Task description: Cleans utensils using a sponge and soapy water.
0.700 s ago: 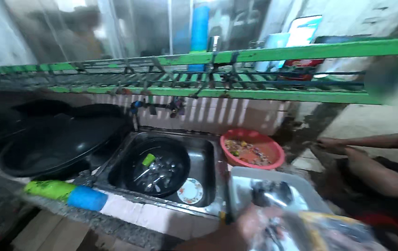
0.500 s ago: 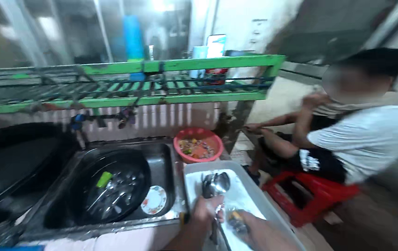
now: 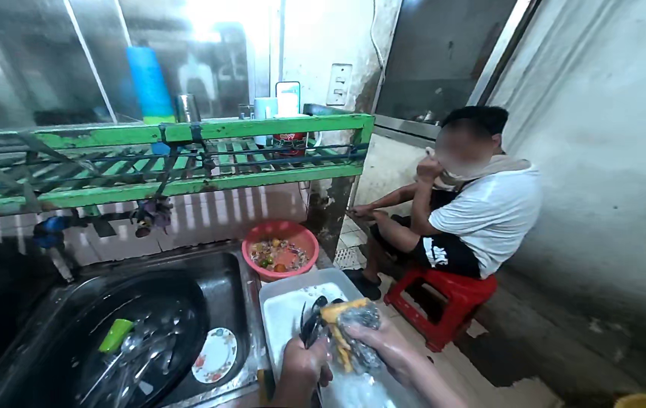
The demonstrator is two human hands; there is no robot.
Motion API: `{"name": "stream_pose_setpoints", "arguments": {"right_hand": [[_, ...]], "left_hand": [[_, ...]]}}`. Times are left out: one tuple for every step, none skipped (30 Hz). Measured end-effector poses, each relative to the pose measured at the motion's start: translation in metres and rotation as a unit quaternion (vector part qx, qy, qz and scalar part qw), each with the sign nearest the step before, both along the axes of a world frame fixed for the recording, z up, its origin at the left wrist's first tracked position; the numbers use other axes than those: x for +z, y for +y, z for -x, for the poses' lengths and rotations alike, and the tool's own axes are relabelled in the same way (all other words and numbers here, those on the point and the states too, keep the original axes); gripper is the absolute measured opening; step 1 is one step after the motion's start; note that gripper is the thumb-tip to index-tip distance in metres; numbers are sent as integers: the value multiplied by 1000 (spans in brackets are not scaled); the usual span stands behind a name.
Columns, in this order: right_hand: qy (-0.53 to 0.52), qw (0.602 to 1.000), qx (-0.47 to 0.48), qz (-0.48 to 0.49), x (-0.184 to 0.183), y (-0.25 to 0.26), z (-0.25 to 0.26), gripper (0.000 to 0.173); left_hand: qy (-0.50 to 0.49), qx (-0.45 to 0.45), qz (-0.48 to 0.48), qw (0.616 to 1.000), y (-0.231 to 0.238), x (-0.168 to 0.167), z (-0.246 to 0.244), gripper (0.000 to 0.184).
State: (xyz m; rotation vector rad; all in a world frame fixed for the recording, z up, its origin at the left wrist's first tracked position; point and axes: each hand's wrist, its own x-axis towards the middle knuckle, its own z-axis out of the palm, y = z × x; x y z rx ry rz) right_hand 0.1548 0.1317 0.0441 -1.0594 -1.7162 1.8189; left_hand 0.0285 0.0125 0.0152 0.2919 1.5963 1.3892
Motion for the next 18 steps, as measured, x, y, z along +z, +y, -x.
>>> {"name": "stream_pose_setpoints", "arguments": {"right_hand": [[-18, 1000, -2, -11, 2, 2, 5, 65], [-28, 999, -20, -19, 1, 2, 10, 64], [-23, 999, -42, -21, -5, 0, 13, 62], [-11, 998, -58, -19, -13, -4, 16, 61], [-5, 998, -55, -15, -20, -11, 18, 61], [-13, 999, -31, -19, -25, -16, 18, 59], [-33, 999, 6, -30, -29, -19, 19, 58], [-61, 996, 39, -46, -30, -18, 21, 57], [-97, 991, 61, -67, -30, -13, 24, 59], [-135, 984, 72, -89, -28, -4, 29, 62], [-159, 979, 72, -111, -25, 5, 34, 63], [-165, 976, 61, -125, -22, 12, 38, 63], [-158, 978, 44, -129, -19, 18, 40, 62], [-140, 982, 22, -122, -16, 20, 42, 62], [-114, 988, -3, -100, -15, 20, 42, 64], [-87, 994, -25, -69, -14, 17, 42, 69], [-62, 997, -32, -44, -16, 13, 41, 74], [-47, 998, -16, -37, -19, 8, 39, 76]], "left_hand": [[8, -3, -15, 1000, -1, -1, -2, 20], [3, 9, -23, 1000, -1, -1, -3, 20], [-11, 31, -21, 999, 0, 0, -2, 20], [-22, 52, -10, 998, 1, 0, 0, 19], [-22, 57, 13, 998, 3, 0, 4, 20], [-6, 42, 48, 998, 5, 1, 6, 22], [16, 22, 84, 996, 5, 2, 7, 25], [35, 9, 103, 994, 5, 1, 7, 27], [52, 9, 99, 994, 5, -3, 5, 27], [69, 8, 89, 994, 5, -7, 3, 26], [83, 9, 70, 994, 5, -10, 1, 27], [91, 17, 44, 995, 4, -12, -1, 28], [92, 26, 16, 995, 3, -14, -3, 25], [89, 33, -5, 995, 2, -14, -3, 24], [87, 41, -12, 995, 1, -12, -2, 22], [85, 50, -13, 995, 0, -11, -1, 20], [82, 57, -16, 995, 1, -12, 1, 18], [76, 61, -24, 995, 1, -12, 2, 16]]}}
